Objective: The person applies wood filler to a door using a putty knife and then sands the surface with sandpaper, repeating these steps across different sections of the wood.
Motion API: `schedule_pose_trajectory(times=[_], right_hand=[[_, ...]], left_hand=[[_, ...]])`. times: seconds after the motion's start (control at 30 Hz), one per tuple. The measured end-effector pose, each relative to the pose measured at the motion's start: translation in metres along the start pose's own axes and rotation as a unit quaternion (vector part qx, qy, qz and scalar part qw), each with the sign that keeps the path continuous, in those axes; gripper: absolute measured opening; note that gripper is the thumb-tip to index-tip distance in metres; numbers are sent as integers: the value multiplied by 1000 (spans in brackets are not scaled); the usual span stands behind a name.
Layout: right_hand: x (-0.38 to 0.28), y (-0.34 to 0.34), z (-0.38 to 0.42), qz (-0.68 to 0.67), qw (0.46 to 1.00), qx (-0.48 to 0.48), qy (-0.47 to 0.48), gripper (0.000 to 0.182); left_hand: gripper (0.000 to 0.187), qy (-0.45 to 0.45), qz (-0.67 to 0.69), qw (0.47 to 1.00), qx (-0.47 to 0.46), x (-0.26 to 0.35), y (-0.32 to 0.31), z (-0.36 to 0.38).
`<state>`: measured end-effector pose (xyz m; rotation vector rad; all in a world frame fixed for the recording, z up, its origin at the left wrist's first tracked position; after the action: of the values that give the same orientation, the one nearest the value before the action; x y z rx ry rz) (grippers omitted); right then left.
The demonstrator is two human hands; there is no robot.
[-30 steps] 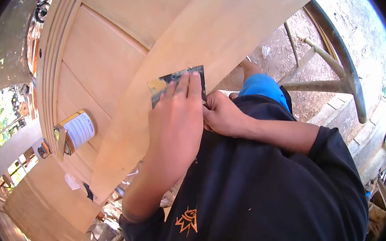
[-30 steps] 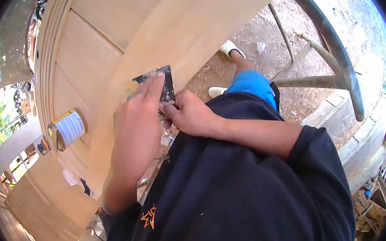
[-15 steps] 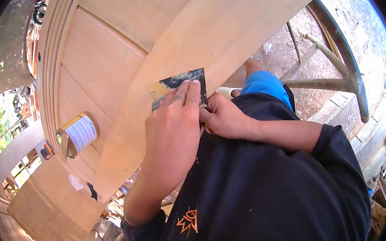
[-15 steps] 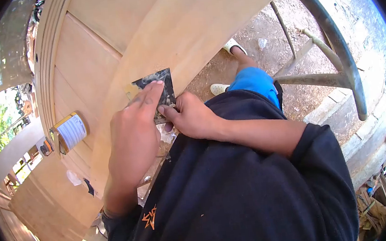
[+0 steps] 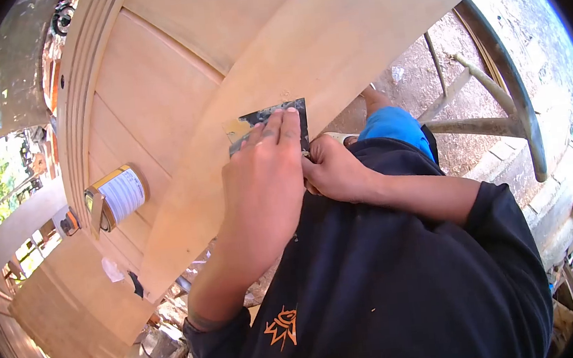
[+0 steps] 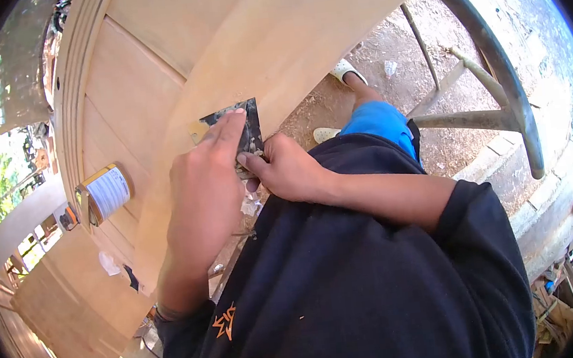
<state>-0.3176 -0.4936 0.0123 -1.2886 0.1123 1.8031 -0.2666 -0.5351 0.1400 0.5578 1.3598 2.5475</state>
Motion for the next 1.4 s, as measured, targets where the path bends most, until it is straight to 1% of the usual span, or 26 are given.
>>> schedule_pose_trajectory(times=[0.13,0.17,0.23,0.27,0.33,0.43,0.53,0.63,0.7,0.73,0.77,0.83,0.87,0.9,0.93,1.0,1.03,1.13,1.17,1.23,1.27,1.3,1.33,1.4], right_hand=[[0,1,-2,-26,999,14,19,40],[0,-1,-1,-32,999,13,25,40],[1,0,0,-6,1000,12,3,40],[1,1,1,9,1000,10,-8,40],[13,-2,-6,-8,1000,16,1,40],[9,-2,-4,-14,1000,14,-7,40],[4,-3,-1,-18,1000,11,-4,40],[3,0,-1,-33,999,24,6,39],[8,-4,-1,-39,999,20,-3,38],[14,-3,-3,-35,999,16,-13,37],[19,-2,-3,-31,999,12,-22,36],[19,6,5,-33,998,58,5,35],[19,10,11,-35,996,79,17,35],[17,16,20,-37,997,63,-26,36],[18,23,23,-55,996,70,-15,37],[25,27,28,-97,992,81,1,40],[26,31,28,-54,993,105,7,43],[13,27,25,49,993,102,28,45],[16,20,22,13,997,71,-4,46],[21,10,14,-34,999,-14,-1,44],[21,7,12,-56,997,-56,1,43],[8,6,17,-31,996,-77,40,41],[-11,11,28,42,992,-60,106,40],[-46,9,54,188,954,-26,234,38]], left_hand=[[49,2,-5,1000,-28,1,-2,7],[50,0,-6,1000,-13,1,-2,6],[50,-2,-9,1000,19,1,-2,1],[51,10,0,1000,-10,-1,-3,4],[51,31,12,997,-65,-5,1,9],[53,-9,-4,1000,14,-4,4,1],[53,12,-6,1000,-16,-11,4,2],[59,1,-20,998,-65,-5,1,5],[52,31,17,999,-21,-9,4,1],[53,45,36,998,4,-11,6,1],[52,49,37,998,10,-12,9,4],[51,54,36,998,22,-17,17,15],[53,55,35,998,25,-21,18,23],[56,56,33,997,29,-27,20,31],[59,56,33,997,35,-30,19,35],[58,-12,10,998,64,-28,6,35],[57,-44,-3,996,82,-25,3,37],[56,-59,-57,993,89,-9,-6,36],[54,-50,-38,993,104,-10,-1,37],[51,-32,-3,990,137,-12,16,39],[48,-23,19,985,168,-17,25,46],[46,-15,41,979,199,-24,35,58],[44,-7,64,971,229,-31,41,70],[39,23,122,955,269,-46,45,92]])
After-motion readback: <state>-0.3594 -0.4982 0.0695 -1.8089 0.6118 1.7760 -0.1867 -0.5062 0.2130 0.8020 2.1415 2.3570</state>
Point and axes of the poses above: each hand's wrist, its own z-axis away from the middle knuckle, its own y-axis out of the back of the hand, x = y × z, the point moved 8 cm from there along -z, towards the middle knuckle, and after that the axes turned 15 degrees about -x, right-handed, at the moved point
